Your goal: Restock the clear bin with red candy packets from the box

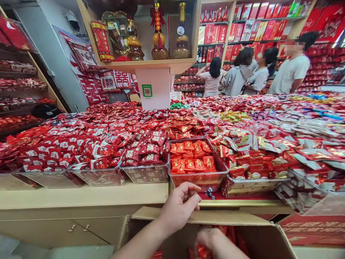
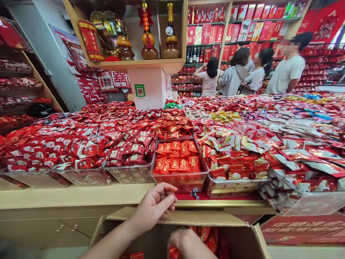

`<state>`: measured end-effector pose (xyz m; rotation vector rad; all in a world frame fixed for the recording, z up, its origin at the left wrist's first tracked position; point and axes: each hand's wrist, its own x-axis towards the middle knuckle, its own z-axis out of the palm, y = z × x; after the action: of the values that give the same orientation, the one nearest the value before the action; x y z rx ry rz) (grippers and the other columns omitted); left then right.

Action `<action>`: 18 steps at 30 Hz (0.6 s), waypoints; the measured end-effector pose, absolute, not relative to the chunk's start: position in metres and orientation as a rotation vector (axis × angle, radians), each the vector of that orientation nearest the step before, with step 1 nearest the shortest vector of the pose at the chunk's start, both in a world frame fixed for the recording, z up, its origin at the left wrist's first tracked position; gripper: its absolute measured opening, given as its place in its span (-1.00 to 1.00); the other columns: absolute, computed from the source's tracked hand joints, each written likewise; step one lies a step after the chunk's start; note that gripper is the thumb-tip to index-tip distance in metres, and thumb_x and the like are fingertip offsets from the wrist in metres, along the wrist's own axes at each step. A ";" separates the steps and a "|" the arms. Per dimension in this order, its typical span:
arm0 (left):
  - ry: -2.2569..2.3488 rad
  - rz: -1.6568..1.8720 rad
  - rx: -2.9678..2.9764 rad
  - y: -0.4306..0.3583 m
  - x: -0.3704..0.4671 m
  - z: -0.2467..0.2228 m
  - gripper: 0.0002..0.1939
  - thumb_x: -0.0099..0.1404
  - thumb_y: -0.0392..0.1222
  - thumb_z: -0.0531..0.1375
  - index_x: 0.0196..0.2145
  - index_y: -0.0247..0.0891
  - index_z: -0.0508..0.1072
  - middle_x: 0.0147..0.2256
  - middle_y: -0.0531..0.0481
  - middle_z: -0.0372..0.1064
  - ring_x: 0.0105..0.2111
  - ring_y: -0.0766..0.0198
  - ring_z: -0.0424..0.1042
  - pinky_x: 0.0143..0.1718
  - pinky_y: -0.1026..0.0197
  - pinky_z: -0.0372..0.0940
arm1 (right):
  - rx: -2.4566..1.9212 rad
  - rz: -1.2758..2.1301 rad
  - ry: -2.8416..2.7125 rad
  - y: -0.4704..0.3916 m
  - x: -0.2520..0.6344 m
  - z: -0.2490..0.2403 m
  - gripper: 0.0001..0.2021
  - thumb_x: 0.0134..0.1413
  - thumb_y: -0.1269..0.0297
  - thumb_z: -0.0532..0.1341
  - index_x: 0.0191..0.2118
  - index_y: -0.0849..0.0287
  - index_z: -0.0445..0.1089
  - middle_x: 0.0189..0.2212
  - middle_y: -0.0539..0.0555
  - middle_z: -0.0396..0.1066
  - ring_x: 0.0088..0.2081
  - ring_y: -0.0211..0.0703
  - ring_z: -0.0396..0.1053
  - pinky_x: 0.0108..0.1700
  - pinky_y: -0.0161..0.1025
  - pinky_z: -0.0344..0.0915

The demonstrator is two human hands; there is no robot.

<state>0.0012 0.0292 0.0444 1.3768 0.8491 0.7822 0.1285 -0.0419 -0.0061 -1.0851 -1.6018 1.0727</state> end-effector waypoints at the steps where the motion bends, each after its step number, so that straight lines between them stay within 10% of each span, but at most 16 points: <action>1: 0.782 0.761 1.316 0.030 0.000 0.047 -0.74 0.14 -0.06 0.13 -0.27 -0.29 0.34 -0.42 -0.01 0.32 -0.46 0.36 0.33 -0.42 0.30 0.19 | -1.106 1.098 -1.645 -0.040 0.132 0.002 -0.86 -0.21 0.28 0.29 -0.62 0.17 0.35 -0.70 -0.11 0.25 -0.64 -0.38 0.16 -0.60 -0.41 0.10; 5: 0.451 0.602 1.144 0.021 -0.001 0.053 -0.35 -0.05 0.11 0.24 -0.03 -0.17 0.22 -0.08 -0.15 0.24 -0.18 0.17 0.35 -0.23 0.19 0.24 | -1.193 1.053 -1.607 -0.031 0.142 0.043 -0.85 -0.14 0.31 0.21 -0.60 0.18 0.28 -0.65 -0.08 0.25 -0.58 -0.35 0.14 -0.53 -0.39 0.09; 8: 0.465 0.505 1.121 0.010 0.006 0.051 -0.10 -0.11 -0.03 0.32 0.13 -0.06 -0.03 -0.23 -0.09 0.34 -0.33 0.22 0.42 -0.37 0.25 0.29 | -1.217 1.031 -1.419 -0.017 0.145 0.060 -0.83 -0.09 0.22 0.19 -0.56 0.17 0.27 -0.63 -0.07 0.26 -0.59 -0.34 0.14 -0.55 -0.38 0.09; 18: 0.536 0.468 1.093 0.019 0.009 0.048 -0.51 0.20 -0.02 0.08 0.05 -0.20 0.15 -0.43 -0.04 0.36 -0.62 0.42 0.38 -0.72 0.47 0.03 | -1.066 1.149 -1.187 -0.004 0.161 0.048 -0.79 -0.05 0.18 0.19 -0.52 0.23 0.32 -0.61 -0.07 0.27 -0.54 -0.37 0.17 -0.48 -0.39 0.14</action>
<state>0.0087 0.0190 0.0480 1.0927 0.5364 0.4682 0.1608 -0.0036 0.0484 -1.0661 -1.1870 1.1486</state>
